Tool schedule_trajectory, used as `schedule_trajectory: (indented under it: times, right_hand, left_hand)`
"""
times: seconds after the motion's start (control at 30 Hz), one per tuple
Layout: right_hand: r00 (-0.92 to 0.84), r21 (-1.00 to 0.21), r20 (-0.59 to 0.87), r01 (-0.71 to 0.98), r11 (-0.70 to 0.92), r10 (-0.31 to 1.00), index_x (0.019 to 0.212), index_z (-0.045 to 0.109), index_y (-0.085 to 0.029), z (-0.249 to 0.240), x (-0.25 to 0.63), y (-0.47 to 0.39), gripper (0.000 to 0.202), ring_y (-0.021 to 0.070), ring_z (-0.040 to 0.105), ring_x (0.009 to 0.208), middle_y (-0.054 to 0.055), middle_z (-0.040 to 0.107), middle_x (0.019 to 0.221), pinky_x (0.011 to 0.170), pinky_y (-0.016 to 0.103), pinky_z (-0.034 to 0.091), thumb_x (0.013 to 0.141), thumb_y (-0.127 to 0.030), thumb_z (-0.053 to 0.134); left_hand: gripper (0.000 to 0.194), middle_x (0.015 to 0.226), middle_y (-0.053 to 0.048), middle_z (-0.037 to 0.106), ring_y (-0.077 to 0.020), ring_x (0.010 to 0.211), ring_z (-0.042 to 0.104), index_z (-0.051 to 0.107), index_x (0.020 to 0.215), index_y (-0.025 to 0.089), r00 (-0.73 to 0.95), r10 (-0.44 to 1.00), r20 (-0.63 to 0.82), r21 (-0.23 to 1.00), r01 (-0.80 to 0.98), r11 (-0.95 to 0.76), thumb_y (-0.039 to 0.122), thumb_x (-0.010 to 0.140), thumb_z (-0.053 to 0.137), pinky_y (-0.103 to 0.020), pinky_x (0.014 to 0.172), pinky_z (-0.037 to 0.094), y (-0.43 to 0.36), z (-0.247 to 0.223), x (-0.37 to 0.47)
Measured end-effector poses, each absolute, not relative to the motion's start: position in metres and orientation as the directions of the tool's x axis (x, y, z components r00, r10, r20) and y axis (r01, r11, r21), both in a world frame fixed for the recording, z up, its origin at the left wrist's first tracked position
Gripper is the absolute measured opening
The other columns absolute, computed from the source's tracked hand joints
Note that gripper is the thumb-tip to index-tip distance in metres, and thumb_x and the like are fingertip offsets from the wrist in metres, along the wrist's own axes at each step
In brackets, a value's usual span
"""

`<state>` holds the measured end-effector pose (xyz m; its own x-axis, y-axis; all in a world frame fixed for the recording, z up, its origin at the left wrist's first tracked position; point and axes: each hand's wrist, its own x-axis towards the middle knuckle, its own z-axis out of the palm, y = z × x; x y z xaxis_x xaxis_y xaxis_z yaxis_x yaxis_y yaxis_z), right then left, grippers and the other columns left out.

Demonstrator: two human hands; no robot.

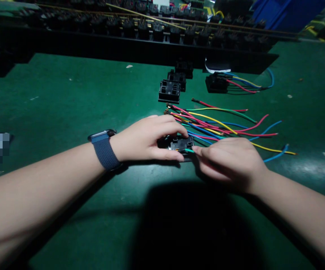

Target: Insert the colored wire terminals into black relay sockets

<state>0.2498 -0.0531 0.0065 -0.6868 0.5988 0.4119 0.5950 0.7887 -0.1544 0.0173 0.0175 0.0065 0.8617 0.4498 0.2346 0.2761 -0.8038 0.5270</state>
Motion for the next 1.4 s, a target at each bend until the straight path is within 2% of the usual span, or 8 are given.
schedule_trajectory:
  times: [0.07,0.17,0.6,0.87,1.03,1.2,1.4]
  right_hand:
    - [-0.687,-0.152,0.398,0.603,0.783,0.607,0.080,0.061,-0.019,0.0075,0.2495,-0.0531,0.008,0.0108,0.051,0.048,-0.002,0.060,0.056,0.052,0.026,0.034,0.086,-0.016,0.057]
    - [-0.694,-0.144,0.386,0.605,0.783,0.608,0.074,0.058,-0.020,0.0090,0.2491,-0.0534,0.012,0.0104,0.049,0.047,-0.003,0.058,0.054,0.051,0.027,0.033,0.086,-0.016,0.056]
    - [-0.684,-0.145,0.349,0.636,0.758,0.640,0.067,0.057,-0.020,0.0117,0.2467,-0.0563,0.020,0.0099,0.046,0.044,-0.003,0.054,0.051,0.050,0.027,0.031,0.086,-0.015,0.054]
    - [-0.672,-0.070,0.372,0.667,0.742,0.640,0.065,0.057,-0.021,0.0083,0.2475,-0.0581,0.020,0.0111,0.049,0.044,-0.003,0.055,0.050,0.050,0.027,0.032,0.084,-0.017,0.056]
    - [-0.662,-0.062,0.413,0.665,0.744,0.626,0.057,0.049,-0.021,0.0096,0.2468,-0.0578,0.027,0.0098,0.044,0.042,-0.004,0.052,0.047,0.049,0.027,0.029,0.082,-0.016,0.059]
    - [-0.719,0.047,0.413,0.630,0.775,0.559,0.062,0.051,-0.020,0.0087,0.2500,-0.0601,0.024,0.0109,0.046,0.045,-0.003,0.056,0.050,0.052,0.029,0.028,0.084,-0.016,0.058]
    - [-0.713,0.039,0.415,0.634,0.772,0.565,0.060,0.049,-0.020,0.0088,0.2492,-0.0588,0.026,0.0105,0.045,0.045,-0.004,0.054,0.049,0.050,0.030,0.027,0.084,-0.017,0.059]
  left_hand:
    - [0.037,0.103,-0.010,0.064,-0.0195,0.096,0.058,0.060,0.112,0.014,0.865,0.448,0.225,0.542,0.270,-0.795,0.043,0.091,0.050,-0.029,0.083,0.043,0.0169,0.0078,0.0165]
    - [0.032,0.106,-0.010,0.064,-0.0195,0.097,0.057,0.059,0.113,0.015,0.867,0.456,0.203,0.559,0.280,-0.781,0.037,0.093,0.047,-0.030,0.085,0.043,0.0163,0.0086,0.0158]
    - [0.032,0.108,-0.008,0.063,-0.0186,0.097,0.057,0.058,0.115,0.016,0.870,0.465,0.164,0.598,0.287,-0.748,0.037,0.090,0.053,-0.029,0.086,0.042,0.0175,0.0093,0.0173]
    - [0.032,0.110,-0.007,0.063,-0.0181,0.099,0.056,0.058,0.116,0.019,0.873,0.473,0.120,0.610,0.311,-0.729,0.038,0.091,0.052,-0.029,0.088,0.042,0.0180,0.0113,0.0165]
    - [0.032,0.110,-0.006,0.063,-0.0175,0.100,0.057,0.058,0.116,0.019,0.871,0.480,0.108,0.633,0.312,-0.708,0.036,0.089,0.055,-0.028,0.088,0.042,0.0191,0.0117,0.0161]
    - [0.032,0.108,-0.006,0.063,-0.0166,0.097,0.057,0.059,0.115,0.018,0.867,0.485,0.114,0.645,0.307,-0.700,0.034,0.088,0.057,-0.027,0.085,0.044,0.0202,0.0094,0.0163]
    - [0.033,0.109,-0.007,0.063,-0.0180,0.099,0.057,0.058,0.115,0.016,0.871,0.472,0.137,0.608,0.303,-0.734,0.037,0.089,0.055,-0.029,0.088,0.042,0.0192,0.0092,0.0170]
